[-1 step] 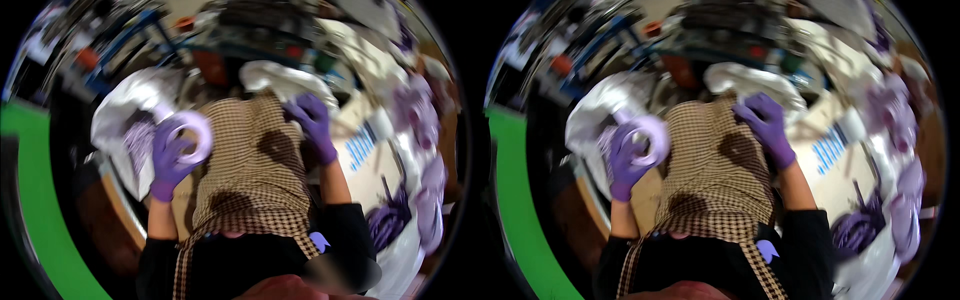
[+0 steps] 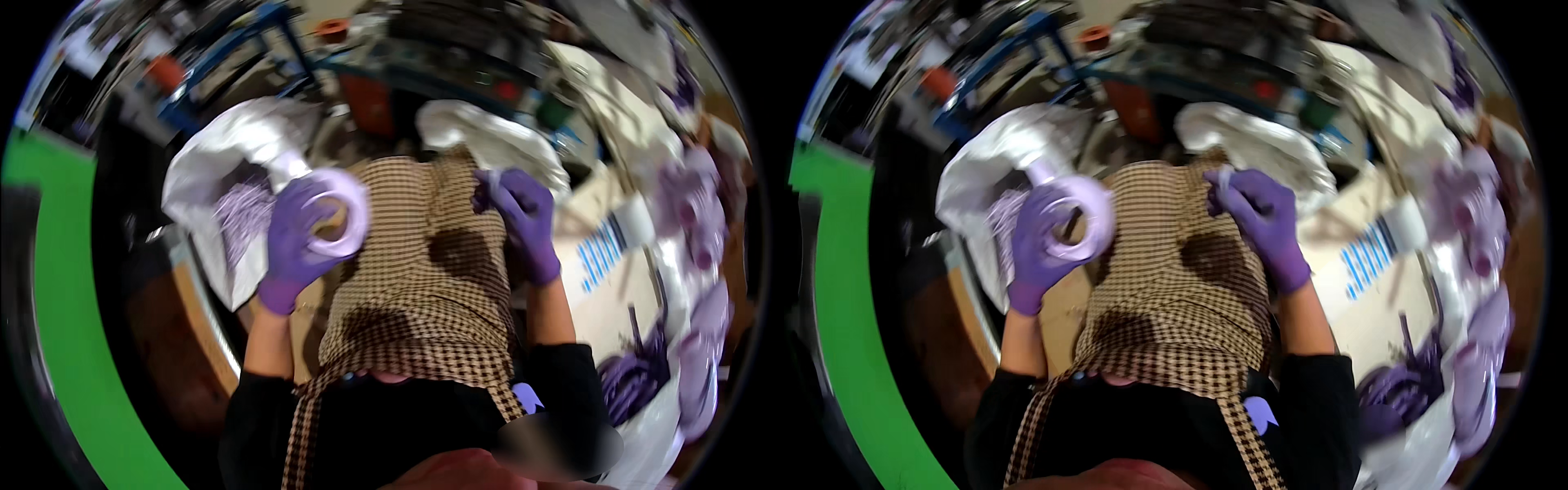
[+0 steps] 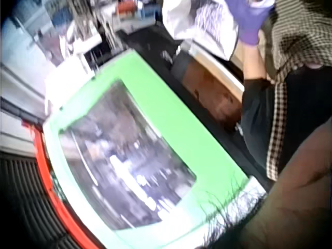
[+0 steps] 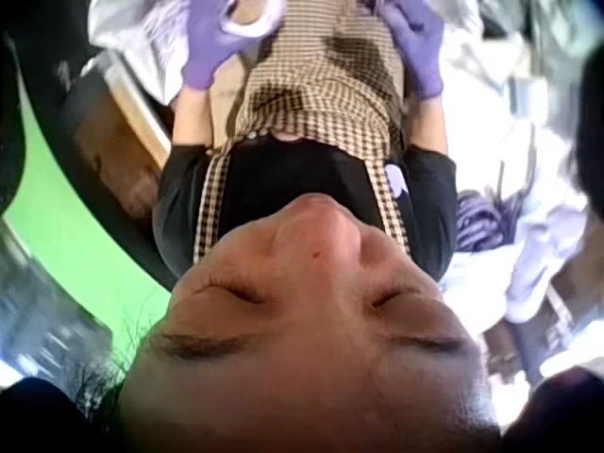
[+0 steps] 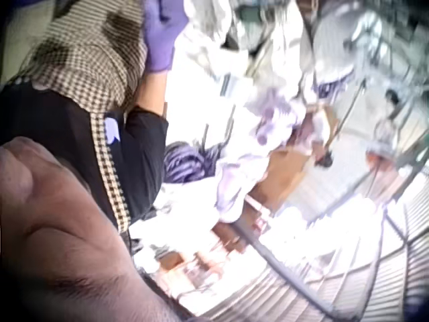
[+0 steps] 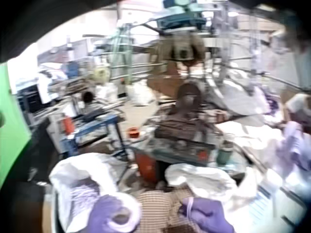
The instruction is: The person assembles purple water bottles by attaching handles and screwing on lids. They pick up a bottle, attach a handle, and then secure the lid before placing the finished unit on a pile. The process is repeated for multiple bottles in a factory setting.
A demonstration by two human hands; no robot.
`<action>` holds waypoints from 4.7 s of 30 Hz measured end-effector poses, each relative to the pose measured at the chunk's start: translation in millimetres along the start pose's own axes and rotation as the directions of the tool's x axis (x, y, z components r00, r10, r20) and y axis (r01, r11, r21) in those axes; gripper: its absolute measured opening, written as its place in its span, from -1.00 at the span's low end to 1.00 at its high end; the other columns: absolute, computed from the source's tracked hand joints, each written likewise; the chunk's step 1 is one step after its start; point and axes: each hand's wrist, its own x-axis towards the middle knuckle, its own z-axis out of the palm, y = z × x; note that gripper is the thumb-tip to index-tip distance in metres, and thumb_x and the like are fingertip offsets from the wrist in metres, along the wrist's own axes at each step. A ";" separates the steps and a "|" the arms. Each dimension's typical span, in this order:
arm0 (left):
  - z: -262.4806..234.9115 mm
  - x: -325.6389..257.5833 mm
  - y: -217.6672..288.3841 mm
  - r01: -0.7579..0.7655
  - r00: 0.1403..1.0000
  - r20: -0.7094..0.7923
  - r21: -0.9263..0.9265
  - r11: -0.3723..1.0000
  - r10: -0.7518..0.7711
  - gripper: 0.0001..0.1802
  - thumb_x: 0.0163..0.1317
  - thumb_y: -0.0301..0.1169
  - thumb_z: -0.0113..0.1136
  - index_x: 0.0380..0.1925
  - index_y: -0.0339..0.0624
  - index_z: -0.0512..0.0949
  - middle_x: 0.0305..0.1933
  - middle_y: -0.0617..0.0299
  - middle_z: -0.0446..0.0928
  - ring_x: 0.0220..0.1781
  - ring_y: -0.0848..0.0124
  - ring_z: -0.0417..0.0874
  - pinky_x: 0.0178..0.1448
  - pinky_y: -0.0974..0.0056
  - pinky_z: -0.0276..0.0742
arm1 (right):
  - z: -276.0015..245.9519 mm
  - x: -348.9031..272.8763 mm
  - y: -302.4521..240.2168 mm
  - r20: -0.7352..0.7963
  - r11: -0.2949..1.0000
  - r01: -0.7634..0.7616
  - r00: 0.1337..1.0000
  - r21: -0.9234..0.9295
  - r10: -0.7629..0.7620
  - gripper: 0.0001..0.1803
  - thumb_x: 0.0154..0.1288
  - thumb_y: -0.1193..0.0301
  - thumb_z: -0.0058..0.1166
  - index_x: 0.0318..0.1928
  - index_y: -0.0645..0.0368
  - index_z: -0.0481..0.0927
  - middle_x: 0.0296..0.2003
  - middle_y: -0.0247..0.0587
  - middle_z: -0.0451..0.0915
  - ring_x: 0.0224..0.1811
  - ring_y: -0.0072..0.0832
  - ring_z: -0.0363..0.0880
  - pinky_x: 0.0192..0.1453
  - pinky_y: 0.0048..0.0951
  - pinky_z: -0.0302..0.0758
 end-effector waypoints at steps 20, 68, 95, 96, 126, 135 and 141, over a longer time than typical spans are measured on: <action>32.3 20.4 34.4 0.014 0.988 0.151 0.060 0.998 -0.023 0.04 -0.21 -0.26 0.58 0.38 -0.23 0.37 0.13 0.20 0.66 0.25 0.05 0.60 0.52 -0.10 0.32 | 120.2 1.6 -9.2 0.354 0.701 0.464 0.882 -0.542 -0.310 -0.73 0.05 0.49 0.23 -0.16 0.10 0.65 -0.29 -0.13 0.59 -0.33 -0.10 0.64 -0.28 -0.18 0.59; 67.6 -54.1 46.8 -0.662 0.321 0.659 0.670 -0.337 0.680 -0.38 0.50 -0.33 -0.03 0.50 -0.23 0.16 0.59 0.13 0.18 0.59 0.33 0.21 0.59 0.26 0.21 | -39.9 68.0 10.3 0.127 0.991 0.071 0.990 -0.113 -0.057 -0.79 0.37 0.41 0.15 -0.15 0.34 0.63 -0.25 -0.30 0.60 -0.18 -0.57 0.50 0.00 -0.46 0.45; -50.9 -66.2 -46.8 0.606 0.692 -0.159 -0.402 0.686 -0.704 -0.29 0.27 -0.42 0.36 0.36 -0.20 0.25 0.31 -0.03 0.35 0.31 0.02 0.48 0.15 -0.05 0.70 | -189.8 -168.5 73.1 -0.448 0.515 -0.222 0.815 -0.828 -0.368 -0.59 0.17 0.50 0.27 0.06 0.23 0.59 -0.08 0.00 0.55 0.00 -0.07 0.56 0.10 -0.17 0.53; -42.5 -48.0 -45.8 0.519 0.804 -0.146 -0.301 0.800 -0.577 -0.27 0.20 -0.53 0.40 0.35 -0.19 0.28 0.31 -0.02 0.36 0.31 0.03 0.48 0.17 -0.08 0.70 | -190.6 -185.9 65.4 -0.448 0.451 -0.258 0.805 -0.855 -0.389 -0.55 0.15 0.50 0.26 0.09 0.22 0.57 -0.07 0.01 0.55 0.01 -0.05 0.55 0.13 -0.16 0.51; 204.0 402.5 -68.8 -0.276 0.959 -0.028 0.131 0.952 0.281 -0.17 0.05 -0.37 0.42 0.41 -0.02 0.39 0.49 -0.11 0.32 0.57 -0.09 0.21 0.57 0.05 0.18 | -174.6 -221.1 74.4 -0.454 0.260 -0.394 0.859 -0.881 -0.235 -0.41 0.20 0.17 0.24 0.20 0.18 0.53 0.14 0.10 0.47 0.24 0.06 0.39 0.36 0.05 0.28; 245.2 319.3 18.5 -0.558 0.821 -0.033 0.167 0.813 0.570 -0.02 0.21 -0.18 0.38 0.54 -0.24 0.10 0.59 -0.15 0.13 0.57 -0.11 0.19 0.59 0.00 0.10 | -177.5 -218.4 78.1 -0.429 0.174 -0.399 0.881 -0.900 -0.199 -0.40 0.28 0.09 0.18 0.26 0.09 0.47 0.15 0.05 0.42 0.28 0.01 0.36 0.39 0.05 0.28; 406.5 250.6 62.5 0.318 0.948 0.250 -0.721 0.616 -0.196 0.17 0.15 -0.30 0.53 0.58 -0.27 -0.09 0.61 -0.08 -0.01 0.58 0.20 0.18 0.59 0.11 0.16 | -182.6 -220.4 78.8 -0.445 0.212 -0.411 0.883 -0.887 -0.149 -0.39 0.30 0.08 0.16 0.29 0.04 0.44 0.20 0.05 0.40 0.30 0.00 0.35 0.40 0.04 0.26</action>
